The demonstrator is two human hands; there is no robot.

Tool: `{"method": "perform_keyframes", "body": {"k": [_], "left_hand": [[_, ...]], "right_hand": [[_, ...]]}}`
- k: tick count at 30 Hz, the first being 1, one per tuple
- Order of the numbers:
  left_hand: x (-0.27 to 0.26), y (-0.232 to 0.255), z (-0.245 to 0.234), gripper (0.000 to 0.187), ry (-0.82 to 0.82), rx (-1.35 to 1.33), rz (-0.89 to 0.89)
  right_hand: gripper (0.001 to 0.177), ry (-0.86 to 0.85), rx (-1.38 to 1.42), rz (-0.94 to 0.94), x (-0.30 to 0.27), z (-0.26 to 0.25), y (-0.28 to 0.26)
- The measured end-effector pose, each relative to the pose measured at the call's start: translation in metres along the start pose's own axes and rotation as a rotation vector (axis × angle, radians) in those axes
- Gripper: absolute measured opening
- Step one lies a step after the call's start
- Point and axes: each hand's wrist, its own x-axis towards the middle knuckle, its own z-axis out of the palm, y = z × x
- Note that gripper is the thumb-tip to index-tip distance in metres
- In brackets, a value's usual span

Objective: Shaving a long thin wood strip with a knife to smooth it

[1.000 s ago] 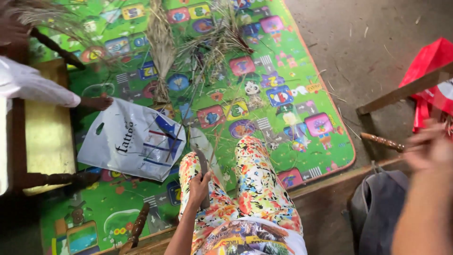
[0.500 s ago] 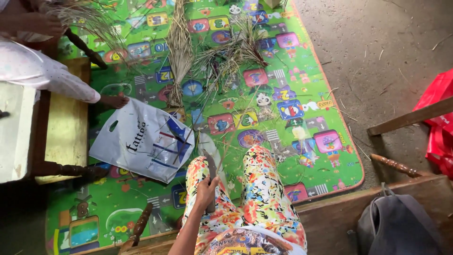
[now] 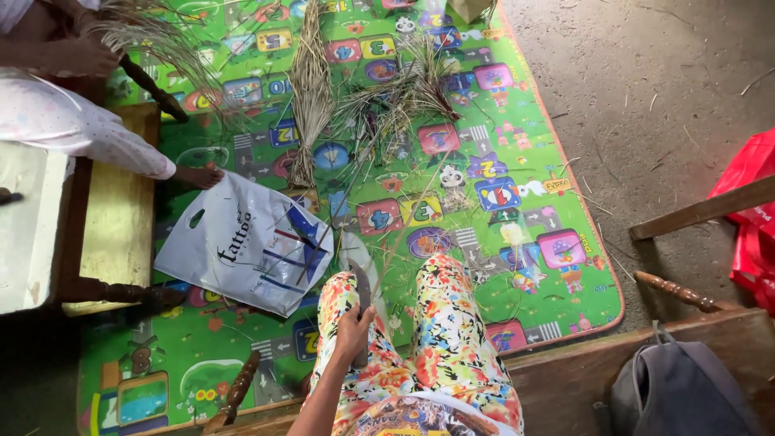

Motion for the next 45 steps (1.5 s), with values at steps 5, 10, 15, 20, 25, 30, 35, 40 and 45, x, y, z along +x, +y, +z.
{"method": "perform_keyframes", "body": {"k": [5, 10, 15, 20, 25, 30, 35, 40, 45], "left_hand": [[-0.039, 0.116, -0.012, 0.040, 0.026, 0.141, 0.067], [-0.061, 0.206, -0.009, 0.030, -0.030, 0.217, 0.232], [-0.045, 0.196, 0.022, 0.031, 0.072, 0.396, 0.535], [-0.044, 0.184, 0.025, 0.032, 0.063, 0.547, 0.602], [-0.074, 0.213, 0.006, 0.037, -0.101, 0.328, 0.426], [-0.053, 0.198, -0.008, 0.026, -0.065, 0.129, 0.310], [-0.024, 0.242, -0.025, 0.016, 0.283, -0.003, 0.518], [0.006, 0.306, -0.084, 0.013, 0.631, -0.251, 1.027], [0.005, 0.343, -0.150, 0.016, 0.900, -0.453, 1.224]], "right_hand": [[0.012, 0.004, -0.118, -0.027, -0.022, 0.048, 0.057], [0.012, -0.244, -0.060, 0.089, -0.072, 0.170, 0.219], [0.029, -0.414, 0.036, 0.311, -0.146, 0.292, 0.279], [0.022, -0.247, 0.132, 0.306, -0.152, 0.311, 0.326], [0.017, -0.191, 0.262, 0.395, -0.155, 0.290, 0.307], [0.008, -0.070, 0.523, 0.435, -0.129, 0.237, 0.317], [0.013, -0.079, 0.327, 0.466, -0.133, 0.218, 0.334], [0.014, -0.194, 0.271, 0.541, -0.145, 0.206, 0.381], [0.013, -0.234, 0.351, 0.629, -0.142, 0.190, 0.403]]}}
